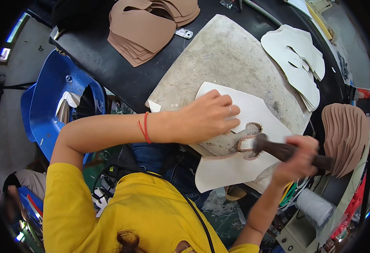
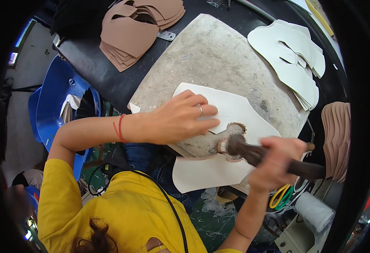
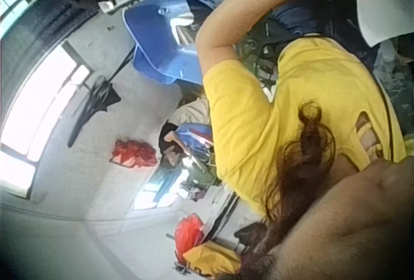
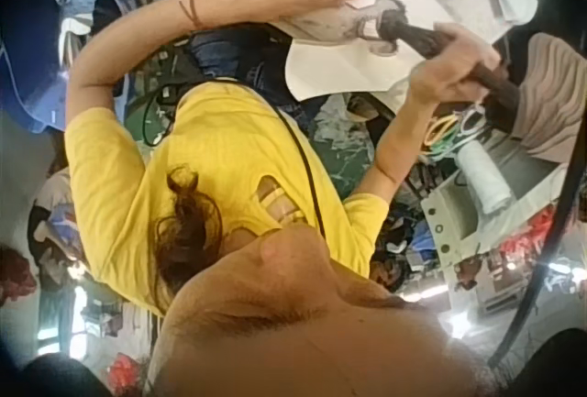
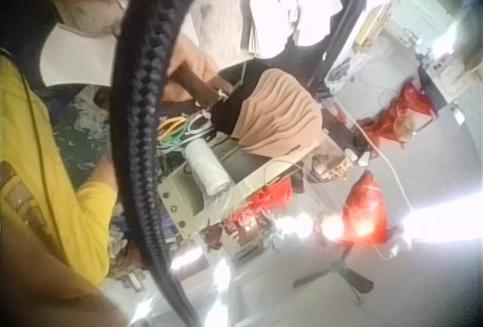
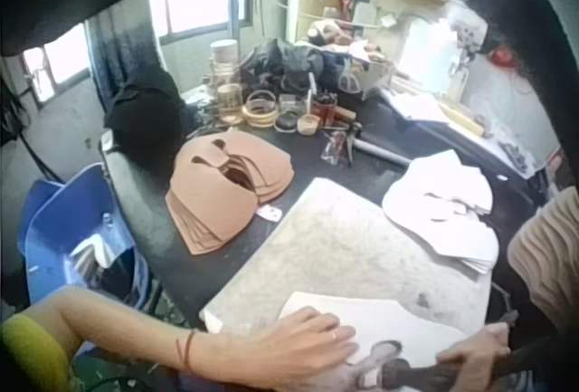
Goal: Hammering the edges of leather shoe components to smooth or bond them.
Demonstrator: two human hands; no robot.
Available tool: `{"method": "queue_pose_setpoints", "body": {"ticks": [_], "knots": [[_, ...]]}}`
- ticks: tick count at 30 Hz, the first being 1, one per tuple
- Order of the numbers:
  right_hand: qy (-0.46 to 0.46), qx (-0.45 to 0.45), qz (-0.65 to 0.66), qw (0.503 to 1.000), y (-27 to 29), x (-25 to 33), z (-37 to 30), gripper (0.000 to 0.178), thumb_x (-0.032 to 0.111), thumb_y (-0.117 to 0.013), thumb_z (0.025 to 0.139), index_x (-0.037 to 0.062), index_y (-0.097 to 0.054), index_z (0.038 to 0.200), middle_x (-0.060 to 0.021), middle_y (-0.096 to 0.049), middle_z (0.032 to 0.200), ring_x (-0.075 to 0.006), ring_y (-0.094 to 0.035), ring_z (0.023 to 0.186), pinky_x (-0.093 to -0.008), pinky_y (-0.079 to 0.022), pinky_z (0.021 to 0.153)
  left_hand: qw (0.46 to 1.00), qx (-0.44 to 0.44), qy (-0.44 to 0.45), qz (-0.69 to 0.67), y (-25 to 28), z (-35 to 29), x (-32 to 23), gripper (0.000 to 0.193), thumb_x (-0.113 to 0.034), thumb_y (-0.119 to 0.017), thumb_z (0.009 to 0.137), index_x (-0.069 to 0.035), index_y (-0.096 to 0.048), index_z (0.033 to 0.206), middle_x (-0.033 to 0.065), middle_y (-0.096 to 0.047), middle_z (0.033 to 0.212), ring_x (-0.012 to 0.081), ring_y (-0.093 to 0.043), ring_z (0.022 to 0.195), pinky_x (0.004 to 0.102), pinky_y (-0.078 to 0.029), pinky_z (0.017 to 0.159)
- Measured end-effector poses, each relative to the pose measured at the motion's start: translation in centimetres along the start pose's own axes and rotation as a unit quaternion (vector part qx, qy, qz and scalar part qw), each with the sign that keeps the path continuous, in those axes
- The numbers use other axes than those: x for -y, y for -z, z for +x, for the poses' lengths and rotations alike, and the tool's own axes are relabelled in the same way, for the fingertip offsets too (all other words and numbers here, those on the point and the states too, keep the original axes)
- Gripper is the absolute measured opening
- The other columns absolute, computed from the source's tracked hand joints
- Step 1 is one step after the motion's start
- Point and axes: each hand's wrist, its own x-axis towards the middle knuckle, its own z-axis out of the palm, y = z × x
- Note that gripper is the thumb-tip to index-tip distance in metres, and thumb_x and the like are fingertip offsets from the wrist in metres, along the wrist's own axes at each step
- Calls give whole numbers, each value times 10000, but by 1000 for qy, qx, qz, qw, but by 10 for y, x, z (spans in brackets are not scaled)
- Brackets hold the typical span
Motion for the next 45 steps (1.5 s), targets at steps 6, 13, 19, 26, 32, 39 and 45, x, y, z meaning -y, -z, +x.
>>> {"method": "queue_pose_setpoints", "body": {"ticks": [6, 13, 19, 26, 32, 39, 45], "knots": [[14, 97, 3, 995, -24, -3, -24, 303, 210, -454, 842, 41, -550, 608, -46, -567, 608, -195, -460, 611, -331, -350, 676, 996, -21, 60, 54, -12, 0, -17, 175, -106, -578, 712, -45, -608, 873, 51, -578, 1029, 209, -520, 948, 344, -394, 788], [11, 92, 212, 973, -16, 27, -2, 453, 423, -478, 851, 79, -556, 566, 22, -507, 524, -154, -453, 456, -315, -307, 614, 971, -32, 195, -134, -3, 14, -13, 101, -63, -609, 733, -51, -612, 833, 40, -585, 1040, 228, -488, 962, 349, -373, 766], [62, 67, 50, 995, -53, -6, -12, 224, 134, -467, 801, 90, -535, 592, -10, -548, 566, -175, -454, 506, -321, -332, 633, 980, -170, 100, -4, -18, -20, -12, 100, -47, -604, 727, -52, -612, 827, 56, -589, 1021, 230, -505, 940, 353, -380, 812], [112, 148, 95, 978, -34, 20, 1, 156, 104, -600, 688, 140, -527, 555, 22, -538, 547, -146, -472, 483, -309, -326, 590, 966, -72, 185, -166, -4, -5, -6, 106, -45, -617, 734, -32, -589, 835, 97, -554, 1076, 309, -487, 1054, 369, -389, 852], [99, 180, 94, 974, -53, 9, 12, 281, 152, -444, 832, 59, -532, 581, -35, -547, 567, -200, -459, 519, -343, -350, 649, 944, -114, 294, -99, 13, -28, -12, 157, -131, -681, 709, -97, -601, 840, 80, -493, 1135, 250, -395, 1118, 347, -295, 856], [168, 78, 63, 981, -76, 9, 14, 91, 111, -566, 690, 114, -555, 599, -8, -575, 601, -162, -491, 481, -317, -327, 583, 964, -71, 209, -147, 24, -43, 7, 91, -97, -645, 746, -102, -660, 836, 62, -505, 1172, 271, -423, 1100, 367, -326, 876], [91, 85, 125, 984, -53, 58, 16, 109, 186, -587, 682, 109, -574, 606, 11, -542, 539, -159, -485, 466, -300, -332, 630, 961, -67, 218, -157, 26, -44, 9, 189, -42, -574, 776, -71, -641, 950, 64, -520, 1203, 260, -426, 1134, 385, -333, 916]]}}
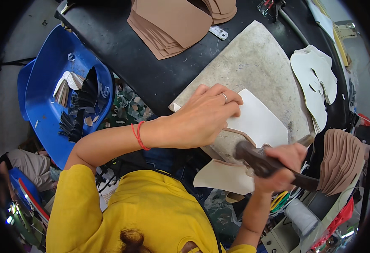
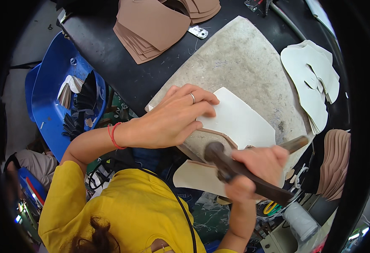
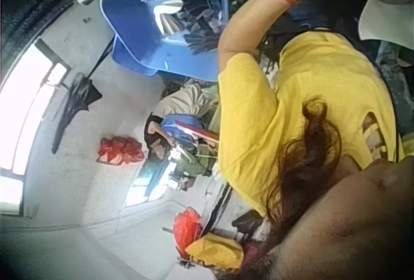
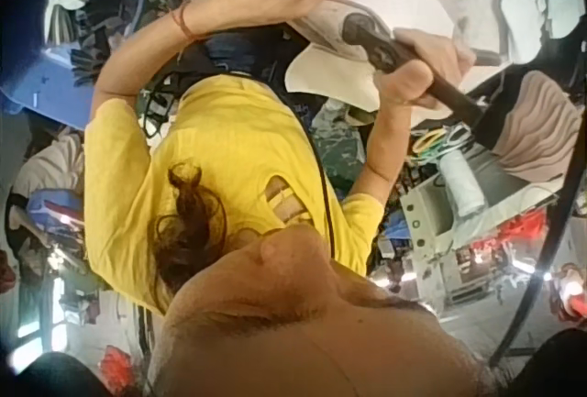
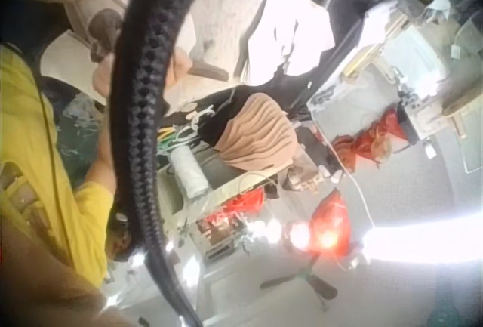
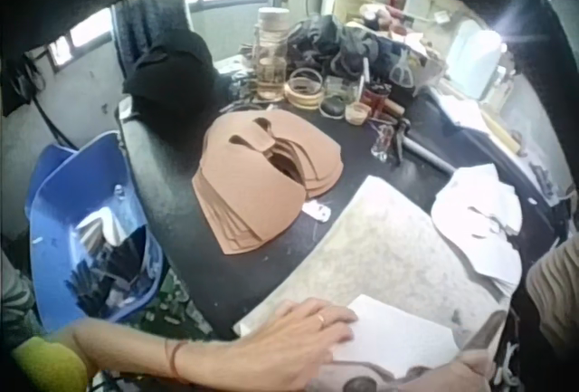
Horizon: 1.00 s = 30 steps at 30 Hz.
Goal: Hammering the edges of leather shoe components to smooth or bond them.
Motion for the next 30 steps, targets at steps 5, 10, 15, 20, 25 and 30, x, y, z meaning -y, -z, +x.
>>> {"method": "queue_pose_setpoints", "body": {"ticks": [5, 10, 15, 20, 25, 30], "knots": [[33, -15, -130, 991, -18, -27, -15, 169, 232, -584, 768, 127, -562, 637, 0, -592, 647, -152, -488, 526, -299, -351, 649, 998, 26, -61, -16, 2, 4, 18, 215, -6, -533, 753, -15, -607, 954, 111, -543, 1165, 275, -444, 1142, 392, -355, 916], [-223, -349, -119, 902, 77, -30, -21, 393, 261, -437, 918, -1, -532, 642, -76, -570, 653, -152, -515, 584, -280, -434, 581, 982, 19, -73, 172, -10, 52, -47, 338, -125, -586, 680, 46, -574, 972, 211, -520, 1168, 335, -477, 1080, 416, -400, 859], [-379, -382, -106, 836, 99, -71, -69, 404, 292, -483, 925, -28, -555, 687, -54, -544, 652, -140, -528, 619, -261, -448, 575, 957, -104, -199, 182, -124, 41, -111, 587, -225, -563, 817, 91, -369, 1273, 266, -465, 1233, 391, -493, 1113, 470, -378, 955], [-292, -356, -103, 882, 88, -94, -127, 349, 207, -433, 944, -40, -512, 710, -73, -515, 681, -167, -488, 649, -299, -430, 665, 982, -18, -140, -125, -14, 83, -69, 494, -86, -549, 739, 35, -451, 1208, 238, -579, 1054, 358, -604, 911, 407, -491, 698], [-337, -352, -106, 867, 83, -99, -121, 394, 242, -415, 952, -23, -494, 671, -60, -476, 638, -160, -456, 607, -287, -416, 611, 969, -103, -27, -222, 172, 83, 44, 564, -130, -672, 814, -10, -407, 1297, 120, -582, 1112, 153, -582, 962, 259, -500, 787], [-377, -372, -104, 842, 93, -105, -128, 391, 254, -416, 951, -14, -502, 681, -52, -480, 668, -145, -450, 621, -265, -387, 587, 922, -300, 141, -200, 202, 60, 212, 705, -160, -713, 786, 55, -331, 1337, 157, -534, 1197, 178, -526, 1095, 271, -448, 900]]}}
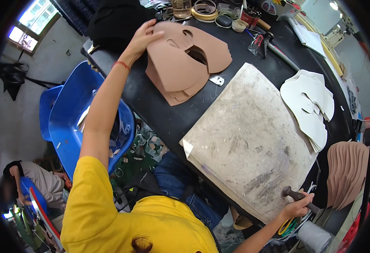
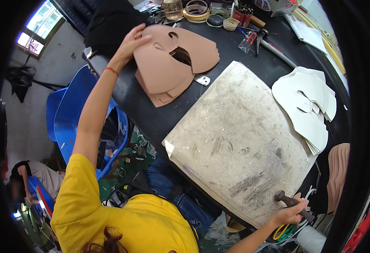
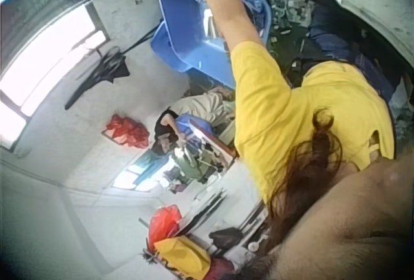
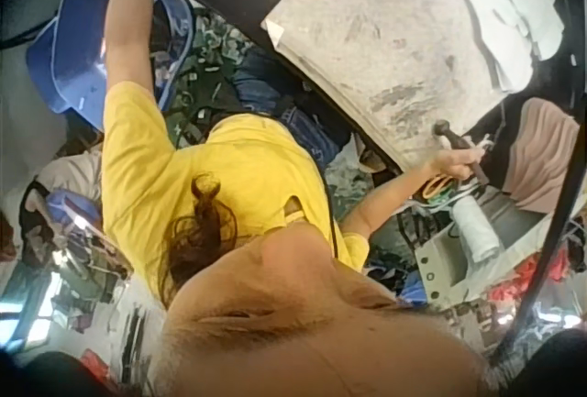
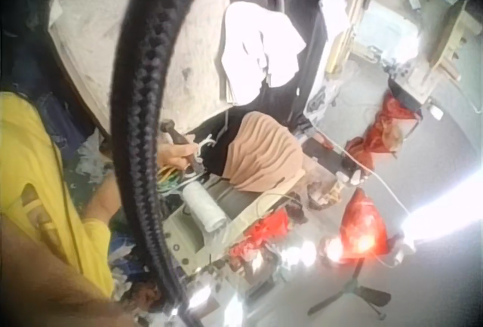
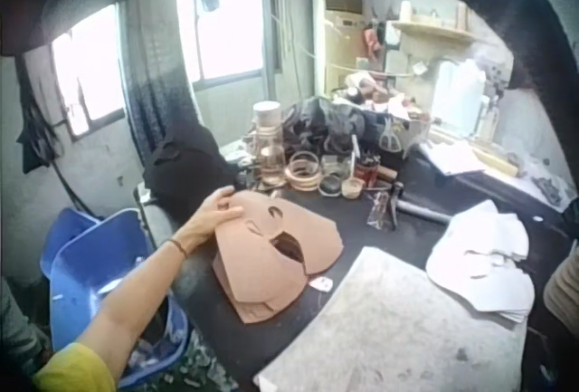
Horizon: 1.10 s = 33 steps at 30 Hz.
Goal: Hammering the edges of leather shoe components to smooth or bond them.
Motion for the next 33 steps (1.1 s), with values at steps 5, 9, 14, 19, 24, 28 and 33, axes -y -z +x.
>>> {"method": "queue_pose_setpoints", "body": {"ticks": [5, 9, 14, 19, 24, 28, 33], "knots": [[54, -13, -32, 998, -1, 3, -2, 326, 222, -410, 907, -10, -528, 712, -65, -506, 708, -170, -469, 695, -307, -391, 670, 836, -71, -145, 525, -8, -11, -14, 533, -146, -673, 784, -10, -482, 1263, 189, -517, 1253, 280, -537, 1106, 334, -417, 946], [34, -16, -25, 999, -12, 13, -6, 357, 236, -412, 884, -9, -505, 642, -67, -485, 655, -179, -468, 643, -302, -379, 621, 827, 75, -403, 385, -123, -37, -90, 349, -115, -655, 749, -73, -627, 1094, 137, -598, 1149, 286, -527, 1104, 362, -393, 949], [126, -44, -95, 986, -10, 13, -11, 362, 215, -395, 876, -26, -550, 655, -106, -540, 643, -235, -507, 620, -338, -389, 598, 889, 249, -252, 289, -341, -52, -84, 295, -193, -662, 797, -81, -638, 1069, 118, -579, 1116, 295, -455, 1121, 377, -379, 949], [161, -45, -130, 977, -10, 9, -7, 336, 208, -430, 843, 8, -583, 620, -103, -580, 606, -281, -516, 607, -384, -373, 626, 811, 391, -355, 253, -389, -54, -87, 281, -135, -660, 781, -78, -652, 1056, 118, -611, 1122, 294, -521, 1108, 373, -410, 943], [168, -36, -97, 980, -11, 11, -4, 320, 195, -467, 835, -4, -585, 614, -107, -587, 605, -286, -522, 600, -390, -367, 622, 762, 537, -259, 253, -392, -18, -98, 283, -85, -587, 809, -129, -664, 1078, 119, -658, 1028, 263, -621, 944, 334, -472, 846], [199, -16, -113, 973, -8, 13, -3, 335, 197, -451, 854, -3, -591, 624, -104, -589, 602, -282, -524, 591, -389, -361, 614, 846, 356, -348, 192, -364, -39, -144, 255, -35, -536, 839, -79, -658, 1059, 155, -656, 971, 288, -641, 806, 323, -494, 746], [189, -11, -110, 976, 2, 9, -6, 322, 188, -455, 892, -32, -574, 690, -100, -551, 677, -209, -492, 635, -339, -387, 636, 725, 572, -346, 165, -235, -130, -168, 337, 29, -557, 784, -111, -644, 1078, 111, -658, 999, 257, -642, 842, 349, -508, 786]]}}
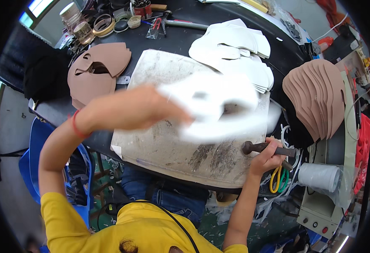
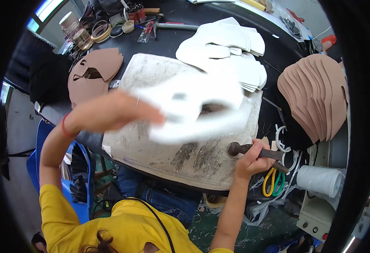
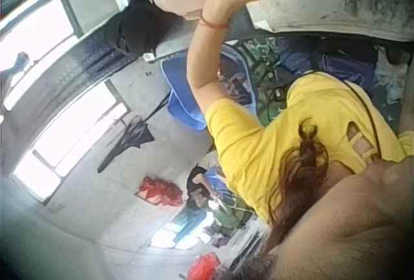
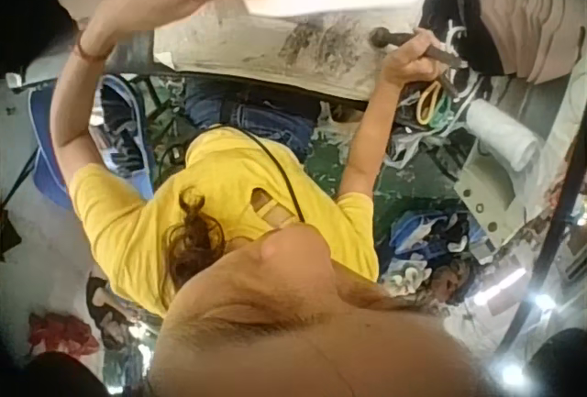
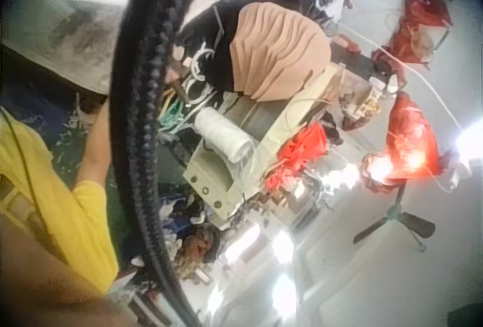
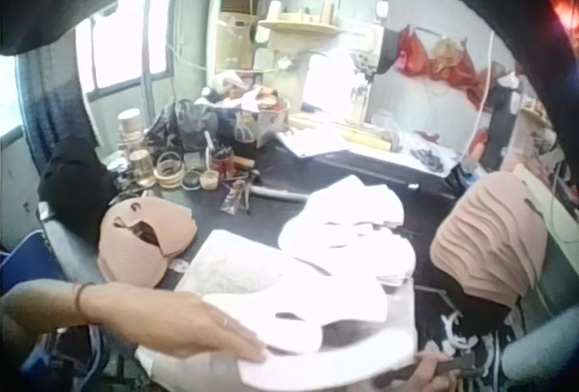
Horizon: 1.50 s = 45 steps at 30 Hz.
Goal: Hammering the edges of leather shoe components to smooth or bond them.
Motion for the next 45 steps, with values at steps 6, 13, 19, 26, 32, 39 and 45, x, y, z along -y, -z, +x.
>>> {"method": "queue_pose_setpoints", "body": {"ticks": [6, 13, 19, 26, 32, 39, 45], "knots": [[12, -21, 9, 1000, -8, 2, 0, 299, 186, -477, 892, -33, -597, 727, -90, -559, 700, -179, -503, 672, -328, -393, 643, 993, 41, 20, -113, -49, -3, -19, 284, -158, -651, 802, -90, -624, 1076, 101, -599, 1144, 304, -500, 1167, 399, -429, 955], [-88, 133, 141, 977, 12, 9, 0, 366, 224, -408, 916, -24, -554, 689, -76, -530, 671, -176, -493, 661, -302, -386, 668, 997, -37, -73, -13, -127, 38, 12, 297, -134, -627, 784, -86, -592, 1075, 86, -556, 1191, 285, -468, 1196, 400, -341, 1044], [4, 182, 109, 977, 28, 58, -27, 383, 239, -390, 906, 23, -546, 630, -61, -526, 644, -169, -485, 690, -318, -381, 665, 992, -109, 17, 58, -126, 10, -13, 148, -131, -614, 762, -119, -652, 904, 53, -571, 1169, 262, -473, 1142, 409, -362, 937], [56, 284, 318, 903, 29, 88, -3, 346, 222, -431, 871, 48, -515, 584, -14, -537, 590, -191, -438, 538, -341, -350, 727, 981, -25, 191, 5, -110, 39, -25, 40, -100, -629, 696, -125, -659, 707, 24, -578, 1069, 243, -472, 1039, 389, -345, 864], [145, 288, 146, 935, -16, 81, -7, 236, 152, -466, 811, 81, -542, 599, -21, -555, 608, -196, -468, 599, -344, -347, 691, 962, -226, 50, 146, -134, -14, 5, 55, -112, -632, 697, -117, -629, 752, 26, -557, 973, 224, -474, 977, 398, -325, 818], [239, 268, 119, 926, -33, 96, -5, 274, 211, -432, 856, 70, -537, 645, -8, -489, 527, -170, -465, 524, -343, -340, 719, 979, -115, 165, -15, -107, 9, -7, 65, -135, -651, 717, -109, -610, 760, 44, -536, 998, 247, -451, 1048, 409, -302, 865], [198, 344, 216, 892, -33, 96, 10, 142, 120, -552, 724, 124, -505, 591, 7, -498, 550, -165, -455, 496, -320, -331, 641, 938, -200, 282, 18, -98, -12, -13, 58, -135, -667, 707, -103, -635, 743, 59, -523, 1037, 257, -429, 1067, 383, -302, 876]]}}
